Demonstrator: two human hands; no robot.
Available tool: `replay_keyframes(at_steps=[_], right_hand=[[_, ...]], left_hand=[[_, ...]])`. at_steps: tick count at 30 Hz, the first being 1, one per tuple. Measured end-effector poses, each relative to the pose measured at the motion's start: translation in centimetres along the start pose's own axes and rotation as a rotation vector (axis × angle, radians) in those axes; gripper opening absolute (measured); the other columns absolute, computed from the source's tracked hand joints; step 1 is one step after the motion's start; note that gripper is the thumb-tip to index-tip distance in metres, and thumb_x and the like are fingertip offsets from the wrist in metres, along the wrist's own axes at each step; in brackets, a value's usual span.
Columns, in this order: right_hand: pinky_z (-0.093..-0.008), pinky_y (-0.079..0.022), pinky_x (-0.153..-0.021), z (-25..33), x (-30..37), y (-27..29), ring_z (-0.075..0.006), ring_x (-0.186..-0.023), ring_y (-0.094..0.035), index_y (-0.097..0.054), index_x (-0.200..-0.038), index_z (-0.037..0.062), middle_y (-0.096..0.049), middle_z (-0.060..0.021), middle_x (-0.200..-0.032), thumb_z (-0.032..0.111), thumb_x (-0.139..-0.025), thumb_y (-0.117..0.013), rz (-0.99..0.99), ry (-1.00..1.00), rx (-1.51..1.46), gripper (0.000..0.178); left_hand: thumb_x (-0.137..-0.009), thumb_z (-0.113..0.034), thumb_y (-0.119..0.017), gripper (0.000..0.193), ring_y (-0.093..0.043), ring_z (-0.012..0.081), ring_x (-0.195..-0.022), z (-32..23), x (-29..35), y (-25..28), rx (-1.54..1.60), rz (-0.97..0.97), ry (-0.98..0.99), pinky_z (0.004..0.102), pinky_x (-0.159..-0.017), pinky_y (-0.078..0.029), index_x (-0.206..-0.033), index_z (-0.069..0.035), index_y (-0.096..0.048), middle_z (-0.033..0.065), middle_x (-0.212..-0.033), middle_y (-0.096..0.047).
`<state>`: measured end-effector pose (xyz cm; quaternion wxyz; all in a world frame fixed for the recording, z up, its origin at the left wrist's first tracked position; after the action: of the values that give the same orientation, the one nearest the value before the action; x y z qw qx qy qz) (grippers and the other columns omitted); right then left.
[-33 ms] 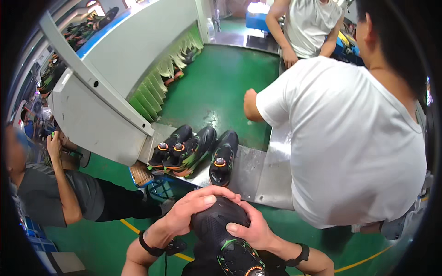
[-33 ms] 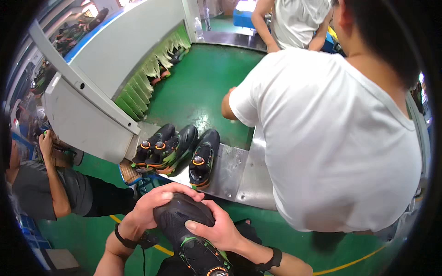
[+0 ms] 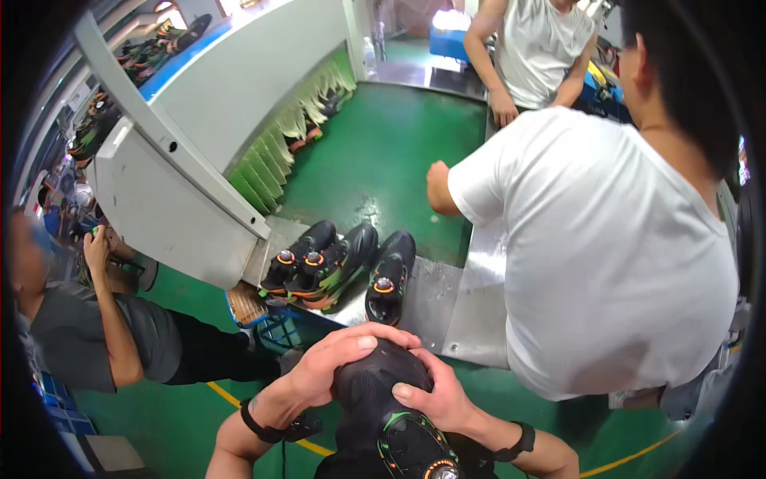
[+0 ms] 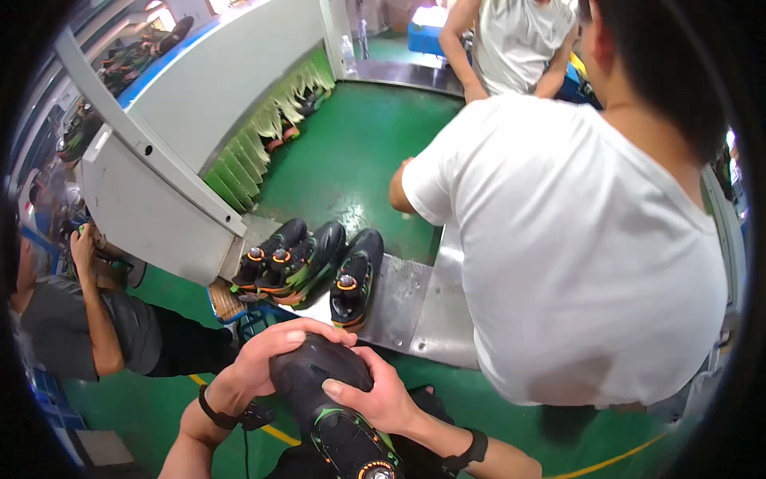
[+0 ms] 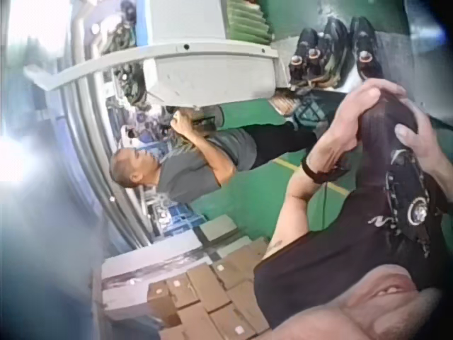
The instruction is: The person is inspecting and checking the quality of manufactured shoes at a factory workstation.
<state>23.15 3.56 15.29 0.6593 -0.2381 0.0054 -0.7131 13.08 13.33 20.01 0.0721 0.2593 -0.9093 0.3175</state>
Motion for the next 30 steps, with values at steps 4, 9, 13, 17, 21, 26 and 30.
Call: replay_keyframes(at_steps=[4, 9, 13, 17, 21, 26, 30], right_hand=[[-0.0292, -0.048, -0.085, 1.5, -0.3, -0.9, -0.0131, -0.095, -0.058, -0.051, -0.119, -0.005, -0.06, -0.01, -0.105, 0.033, -0.079, -0.076, -0.009, 0.051, 0.116, 0.061], [-0.0288, -0.048, -0.084, -1.2, -0.6, 0.3, -0.0126, -0.092, -0.058, -0.053, -0.117, -0.0038, -0.062, -0.0091, -0.101, 0.033, -0.079, -0.077, -0.054, 0.094, 0.1, 0.058], [-0.0301, -0.048, -0.085, -5.3, -2.6, 4.8, -0.0155, -0.096, -0.057, -0.054, -0.117, -0.0071, -0.061, -0.0096, -0.106, 0.039, -0.087, -0.068, -0.329, -0.084, -0.083, 0.058], [-0.0323, -0.046, -0.09, -7.4, -3.9, 12.0, -0.0207, -0.102, -0.058, -0.054, -0.119, -0.0098, -0.061, -0.0148, -0.112, 0.052, -0.086, -0.064, -0.639, -0.105, -0.069, 0.07], [-0.032, -0.044, -0.091, -11.3, -10.1, 16.4, -0.0196, -0.101, -0.058, -0.055, -0.121, -0.0051, -0.061, -0.0121, -0.113, 0.052, -0.086, -0.065, -0.849, -0.051, 0.001, 0.068], [-0.0341, -0.041, -0.099, -11.4, -14.1, 17.4, -0.03, -0.117, -0.054, -0.051, -0.126, -0.0056, -0.057, -0.02, -0.123, 0.046, -0.092, -0.059, -0.977, -0.066, 0.318, 0.062], [-0.0404, -0.042, -0.099, -5.9, -7.4, 10.9, -0.0345, -0.116, -0.055, -0.055, -0.121, -0.0035, -0.055, -0.0205, -0.125, 0.019, -0.09, -0.062, -1.02, 0.064, 0.705, 0.039]], left_hand=[[-0.089, -0.025, -0.048, 0.039, -0.05, 0.0349, -0.123, -1.4, 0.9, 0.3, -0.042, -0.002, -0.082, 0.047, -0.108, -0.036, -0.108, 0.007, -0.059, 0.0213, -0.113, -0.059], [-0.095, -0.021, -0.05, 0.034, -0.056, 0.0278, -0.116, 0.5, -0.7, 1.4, -0.045, -0.06, -0.056, 0.0411, -0.102, -0.043, -0.117, 0.005, -0.055, 0.018, -0.114, -0.061], [-0.099, -0.022, -0.053, 0.038, -0.055, 0.0164, -0.114, 3.2, -3.4, 4.6, -0.155, -0.345, -0.045, 0.0314, -0.099, -0.043, -0.127, 0.003, -0.05, 0.014, -0.123, -0.059], [-0.094, -0.013, -0.061, 0.058, -0.036, 0.0198, -0.135, 7.9, -1.8, 5.1, -0.297, -0.236, -0.022, 0.0346, -0.112, -0.029, -0.142, -0.001, -0.032, 0.0107, -0.141, -0.042], [-0.091, -0.024, -0.066, 0.084, -0.023, 0.028, -0.143, 14.6, -2.7, 5.6, -0.522, -0.067, 0.139, 0.0386, -0.116, -0.022, -0.149, 0.004, -0.012, 0.0201, -0.152, -0.022], [-0.088, -0.029, -0.069, 0.085, -0.036, 0.031, -0.137, 16.2, -8.1, 9.2, -0.843, -0.193, 0.085, 0.0385, -0.11, -0.034, -0.146, 0.007, -0.019, 0.0235, -0.145, -0.035], [-0.09, -0.01, -0.065, 0.046, -0.06, 0.02, -0.112, 15.0, -5.5, 9.9, -0.476, -0.088, 0.075, 0.032, -0.093, -0.05, -0.131, 0.003, -0.048, 0.015, -0.129, -0.054]])
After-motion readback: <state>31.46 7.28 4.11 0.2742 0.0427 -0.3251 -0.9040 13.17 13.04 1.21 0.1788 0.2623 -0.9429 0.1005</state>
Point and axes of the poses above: each hand's wrist, its own x-axis away from the middle knuckle, its own y-axis out of the back of the hand, z = x × y, the point moved 6 cm from there along -x, towards the middle knuckle
